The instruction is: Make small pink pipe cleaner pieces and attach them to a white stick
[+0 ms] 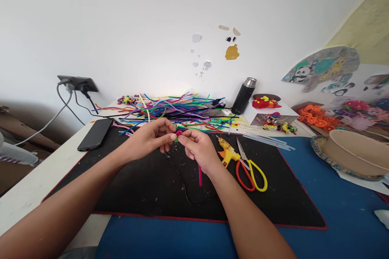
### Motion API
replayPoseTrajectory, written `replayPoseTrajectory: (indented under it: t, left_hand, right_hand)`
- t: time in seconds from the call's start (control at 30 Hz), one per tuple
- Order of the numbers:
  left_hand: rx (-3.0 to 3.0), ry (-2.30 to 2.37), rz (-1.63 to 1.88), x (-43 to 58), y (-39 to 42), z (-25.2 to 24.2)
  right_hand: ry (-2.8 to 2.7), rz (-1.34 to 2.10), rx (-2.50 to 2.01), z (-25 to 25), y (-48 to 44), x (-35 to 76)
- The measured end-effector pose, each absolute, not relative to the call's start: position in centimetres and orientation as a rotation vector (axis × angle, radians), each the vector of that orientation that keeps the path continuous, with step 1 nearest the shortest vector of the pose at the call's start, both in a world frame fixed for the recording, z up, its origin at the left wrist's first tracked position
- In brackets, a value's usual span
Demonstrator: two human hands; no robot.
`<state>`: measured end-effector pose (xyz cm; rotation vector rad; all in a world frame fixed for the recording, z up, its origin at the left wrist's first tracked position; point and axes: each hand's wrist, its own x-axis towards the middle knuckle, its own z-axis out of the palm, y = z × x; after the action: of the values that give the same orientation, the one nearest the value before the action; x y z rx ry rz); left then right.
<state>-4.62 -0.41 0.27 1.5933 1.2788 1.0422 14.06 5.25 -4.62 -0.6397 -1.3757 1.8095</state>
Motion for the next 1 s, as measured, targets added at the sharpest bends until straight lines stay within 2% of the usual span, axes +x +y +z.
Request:
replayPoseTrajectory:
  t: [0.2, 0.57, 1.0]
  left_hand:
    - [1.689, 1.424, 0.893, -4.3, -0.8, 0.4]
    - [1.576, 1.548, 0.993, -4.1, -0.4, -0.1]
    - [1.312, 1.368, 1.104, -4.6, 0.3, -0.8]
  right_hand:
    - [-1.376, 1.76, -0.656, -4.5, 5.2, 14.0]
    - [-1.433, 1.742, -0.676, -4.5, 5.0, 13.8]
    - [-1.395, 1.84, -0.591, -4.7, 5.1, 14.0]
